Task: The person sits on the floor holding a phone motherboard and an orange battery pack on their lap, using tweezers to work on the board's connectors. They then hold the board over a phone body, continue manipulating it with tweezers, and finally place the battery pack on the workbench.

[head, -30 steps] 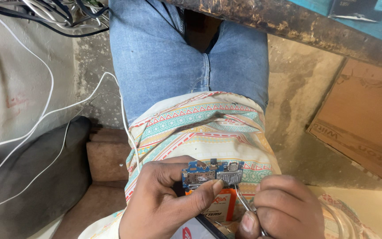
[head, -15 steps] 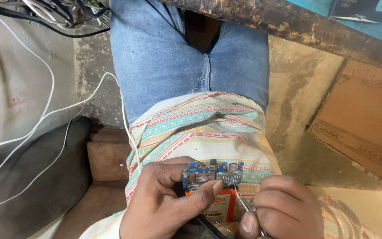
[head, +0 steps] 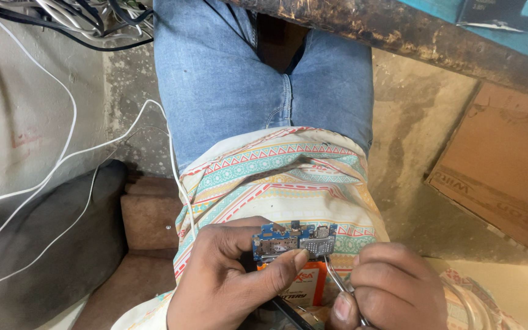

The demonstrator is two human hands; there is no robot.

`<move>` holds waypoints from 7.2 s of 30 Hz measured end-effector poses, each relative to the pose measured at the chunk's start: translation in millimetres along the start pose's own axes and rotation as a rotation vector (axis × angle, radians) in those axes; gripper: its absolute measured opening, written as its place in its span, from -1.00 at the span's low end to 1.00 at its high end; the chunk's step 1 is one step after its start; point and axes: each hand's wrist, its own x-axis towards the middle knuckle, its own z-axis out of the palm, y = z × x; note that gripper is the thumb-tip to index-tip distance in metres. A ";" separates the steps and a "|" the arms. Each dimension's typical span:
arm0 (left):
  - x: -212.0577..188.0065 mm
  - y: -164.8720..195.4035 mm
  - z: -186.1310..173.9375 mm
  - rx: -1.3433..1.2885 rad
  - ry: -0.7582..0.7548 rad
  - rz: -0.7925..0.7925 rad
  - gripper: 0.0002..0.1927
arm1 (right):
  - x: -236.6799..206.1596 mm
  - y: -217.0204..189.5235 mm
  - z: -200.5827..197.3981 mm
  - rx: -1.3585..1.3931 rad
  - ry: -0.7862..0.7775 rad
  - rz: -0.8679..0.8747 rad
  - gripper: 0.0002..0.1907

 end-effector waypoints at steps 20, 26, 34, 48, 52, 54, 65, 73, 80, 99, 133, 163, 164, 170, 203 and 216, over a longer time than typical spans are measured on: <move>-0.2 0.5 -0.7 -0.005 -0.009 0.000 -0.83 | 0.0 -2.6 -1.2 -0.016 -0.011 0.021 -0.76; -0.1 1.3 -1.0 0.006 -0.009 -0.001 -0.84 | -0.3 -1.2 -1.0 -0.013 -0.008 0.006 -0.76; 0.4 2.6 -1.2 0.027 -0.008 -0.001 -0.83 | 1.5 -1.7 -0.4 -0.020 0.003 0.007 -0.77; 0.1 3.0 -1.3 0.011 -0.016 0.000 -0.82 | 3.4 -3.6 -1.0 -0.014 -0.006 0.013 -0.76; 0.2 2.9 -1.5 0.036 -0.009 -0.016 -0.82 | 3.2 -3.9 -0.1 -0.004 0.006 0.010 -0.77; -0.2 2.8 -1.8 0.032 -0.010 -0.018 -0.83 | 2.7 -4.1 0.2 -0.012 0.007 0.015 -0.77; -0.2 -1.5 -1.6 0.019 -0.009 0.011 -0.82 | 0.5 0.8 1.4 0.000 -0.001 -0.021 -0.77; -0.5 -1.7 -1.0 0.003 -0.003 0.000 -0.83 | 0.0 -0.3 1.5 -0.007 0.006 -0.007 -0.77; 0.0 -1.2 -0.7 0.033 0.006 -0.005 -0.83 | 0.0 -0.2 0.0 0.002 -0.018 -0.006 -0.77; -0.6 -4.1 -0.4 -0.010 -0.004 -0.014 -0.83 | -11.9 3.1 -3.9 -0.009 -0.037 -0.010 -0.78; -1.6 -10.2 0.3 0.009 0.000 -0.029 -0.81 | -52.4 128.8 -29.4 -0.539 0.357 0.123 -0.77; -0.1 -11.3 0.7 0.015 0.002 -0.020 -0.82 | -76.0 192.2 -27.8 -0.238 0.561 0.346 -0.88; -0.5 -10.7 0.7 0.019 0.004 -0.025 -0.82 | -74.8 186.8 -27.9 -0.240 0.551 0.336 -0.87; -0.9 -9.5 1.9 -0.009 0.013 -0.067 -0.83 | -54.7 141.9 -22.0 -0.116 0.474 0.142 -0.81; -3.4 -18.7 2.6 -0.019 -0.004 -0.019 -0.84 | -25.0 43.1 11.8 0.589 -0.280 0.317 -0.81; -4.5 -17.3 1.8 0.046 0.006 -0.021 -0.86 | -24.7 42.5 13.1 0.593 -0.275 0.307 -0.84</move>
